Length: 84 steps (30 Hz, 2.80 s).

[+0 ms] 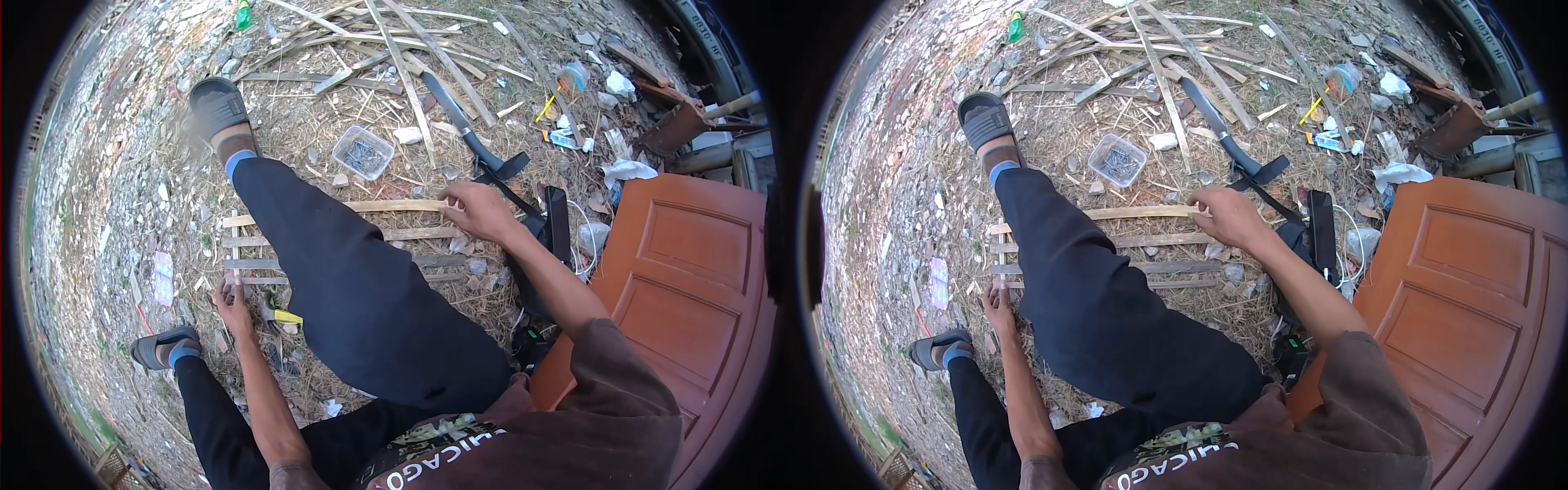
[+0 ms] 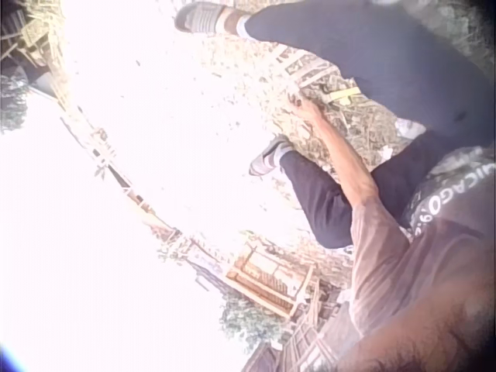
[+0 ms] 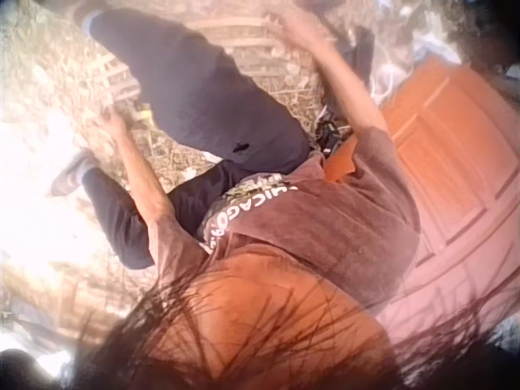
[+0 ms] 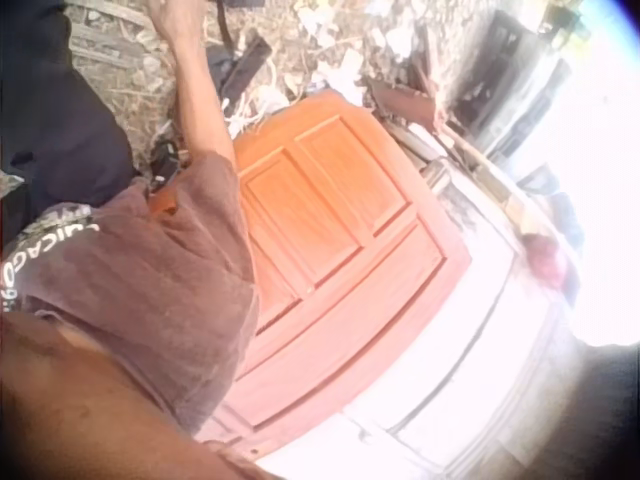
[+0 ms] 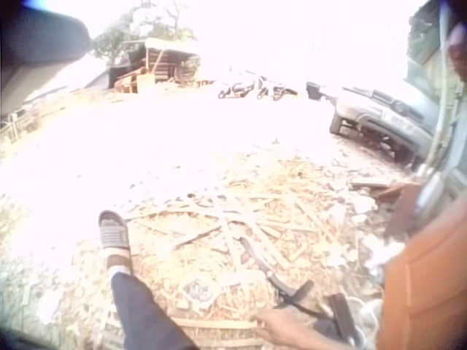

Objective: The person shapes bamboo strips with a knife and hammers small nails to join them together on the ground.

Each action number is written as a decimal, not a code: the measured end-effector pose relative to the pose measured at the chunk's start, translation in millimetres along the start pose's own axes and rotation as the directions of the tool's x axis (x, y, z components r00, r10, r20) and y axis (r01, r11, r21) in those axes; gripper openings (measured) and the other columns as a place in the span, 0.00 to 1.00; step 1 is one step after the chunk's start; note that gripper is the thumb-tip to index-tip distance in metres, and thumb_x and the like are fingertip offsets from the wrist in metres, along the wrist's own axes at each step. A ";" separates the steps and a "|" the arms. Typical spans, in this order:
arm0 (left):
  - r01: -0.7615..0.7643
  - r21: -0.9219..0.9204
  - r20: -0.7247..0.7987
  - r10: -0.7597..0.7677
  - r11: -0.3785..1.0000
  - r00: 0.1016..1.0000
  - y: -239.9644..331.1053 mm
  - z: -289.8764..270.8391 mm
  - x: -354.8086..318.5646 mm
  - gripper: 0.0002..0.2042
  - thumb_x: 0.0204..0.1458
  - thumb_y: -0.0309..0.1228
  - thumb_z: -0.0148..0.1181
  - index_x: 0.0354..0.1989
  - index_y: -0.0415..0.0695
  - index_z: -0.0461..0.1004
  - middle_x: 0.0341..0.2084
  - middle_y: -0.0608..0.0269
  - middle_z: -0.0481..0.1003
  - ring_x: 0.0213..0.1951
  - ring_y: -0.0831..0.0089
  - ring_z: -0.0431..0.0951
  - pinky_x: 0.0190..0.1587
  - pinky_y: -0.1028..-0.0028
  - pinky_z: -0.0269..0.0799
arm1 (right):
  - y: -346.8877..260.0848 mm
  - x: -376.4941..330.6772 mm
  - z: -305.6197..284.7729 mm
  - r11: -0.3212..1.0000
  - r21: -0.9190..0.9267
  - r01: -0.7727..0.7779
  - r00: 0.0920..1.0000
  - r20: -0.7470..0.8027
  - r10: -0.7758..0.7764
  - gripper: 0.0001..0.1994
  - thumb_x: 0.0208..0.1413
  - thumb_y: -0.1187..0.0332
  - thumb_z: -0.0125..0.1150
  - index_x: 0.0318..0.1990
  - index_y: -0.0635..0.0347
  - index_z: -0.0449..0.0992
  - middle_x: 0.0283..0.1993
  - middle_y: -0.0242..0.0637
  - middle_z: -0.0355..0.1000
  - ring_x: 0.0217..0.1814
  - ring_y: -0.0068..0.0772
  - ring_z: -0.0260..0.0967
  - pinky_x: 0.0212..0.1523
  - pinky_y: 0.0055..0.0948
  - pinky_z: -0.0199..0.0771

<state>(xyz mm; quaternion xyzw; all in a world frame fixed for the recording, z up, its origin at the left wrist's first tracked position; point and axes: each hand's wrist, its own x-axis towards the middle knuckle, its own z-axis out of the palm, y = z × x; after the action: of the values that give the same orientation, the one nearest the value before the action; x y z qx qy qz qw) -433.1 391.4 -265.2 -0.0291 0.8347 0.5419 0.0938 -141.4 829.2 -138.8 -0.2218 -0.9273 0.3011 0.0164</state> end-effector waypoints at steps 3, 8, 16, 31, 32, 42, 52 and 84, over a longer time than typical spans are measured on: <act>0.028 0.009 -0.003 -0.028 1.000 1.000 0.3 -13.2 5.4 0.23 0.60 0.36 0.61 0.59 0.35 0.66 0.50 0.50 0.73 0.49 0.68 0.74 0.50 0.71 0.70 | -17.9 63.7 -1.8 0.995 0.033 0.095 0.987 -0.134 -0.090 0.08 0.51 0.68 0.60 0.37 0.58 0.80 0.35 0.41 0.76 0.40 0.47 0.75 0.42 0.44 0.74; 0.028 0.004 -0.073 -0.028 1.000 0.997 -1.0 -22.3 7.2 0.20 0.61 0.39 0.59 0.55 0.39 0.69 0.44 0.56 0.74 0.42 0.71 0.74 0.44 0.72 0.70 | -22.1 154.8 23.9 0.951 -0.304 0.053 0.999 0.027 -0.047 0.08 0.49 0.72 0.57 0.34 0.54 0.83 0.35 0.43 0.79 0.40 0.46 0.78 0.42 0.41 0.78; 0.087 -0.050 -0.188 -0.095 0.995 0.978 14.8 -37.4 5.0 0.17 0.61 0.35 0.57 0.54 0.39 0.70 0.44 0.60 0.72 0.38 0.76 0.71 0.34 0.76 0.68 | -31.0 198.2 39.3 0.732 -0.558 0.391 0.920 0.246 -0.304 0.05 0.47 0.71 0.59 0.27 0.56 0.81 0.30 0.45 0.79 0.34 0.46 0.80 0.32 0.43 0.79; 0.051 -0.047 -0.188 -0.059 0.998 0.980 -6.9 -47.1 14.2 0.15 0.60 0.34 0.58 0.52 0.39 0.71 0.42 0.61 0.73 0.39 0.76 0.73 0.34 0.77 0.70 | -39.6 198.5 52.6 0.620 -0.663 0.420 0.907 0.280 -0.314 0.07 0.48 0.70 0.56 0.22 0.51 0.78 0.25 0.38 0.78 0.28 0.38 0.78 0.47 0.41 0.64; 0.045 -0.042 -0.192 -0.052 0.998 0.980 -4.9 -46.6 14.0 0.15 0.60 0.34 0.58 0.52 0.39 0.71 0.42 0.61 0.73 0.39 0.76 0.73 0.34 0.77 0.71 | -39.7 195.9 54.0 0.632 -0.664 0.400 0.916 0.262 -0.304 0.07 0.48 0.70 0.56 0.22 0.51 0.78 0.24 0.38 0.77 0.28 0.38 0.78 0.47 0.42 0.63; 0.004 -0.016 -0.207 -0.007 1.000 0.978 -12.3 -52.4 18.6 0.14 0.61 0.32 0.57 0.52 0.39 0.71 0.44 0.60 0.73 0.44 0.74 0.73 0.39 0.74 0.72 | -28.7 186.8 63.7 0.711 -0.599 0.367 0.910 0.071 -0.409 0.07 0.47 0.71 0.57 0.21 0.51 0.78 0.21 0.37 0.76 0.27 0.37 0.76 0.49 0.45 0.59; 0.033 -0.026 -0.197 -0.038 0.999 0.980 6.2 -43.2 6.6 0.13 0.61 0.29 0.56 0.52 0.40 0.71 0.46 0.60 0.71 0.44 0.72 0.73 0.40 0.73 0.74 | -27.8 188.2 68.1 0.688 -0.598 0.411 0.897 0.132 -0.421 0.08 0.48 0.71 0.57 0.20 0.51 0.77 0.22 0.37 0.76 0.28 0.35 0.76 0.48 0.45 0.58; 0.035 -0.003 -0.162 -0.035 0.999 0.986 -12.3 -51.4 10.1 0.12 0.61 0.30 0.56 0.51 0.43 0.73 0.45 0.63 0.73 0.44 0.76 0.73 0.41 0.75 0.72 | -20.4 189.5 49.4 0.778 -0.507 0.371 0.922 0.100 -0.375 0.05 0.48 0.75 0.57 0.27 0.54 0.78 0.31 0.35 0.76 0.36 0.38 0.77 0.45 0.44 0.59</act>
<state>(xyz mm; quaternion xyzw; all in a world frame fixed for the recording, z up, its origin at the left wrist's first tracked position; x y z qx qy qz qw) -447.6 340.1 -257.9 -0.0877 0.8387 0.5363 0.0349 -328.5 867.2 -187.2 -0.0312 -0.9988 0.0315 0.0186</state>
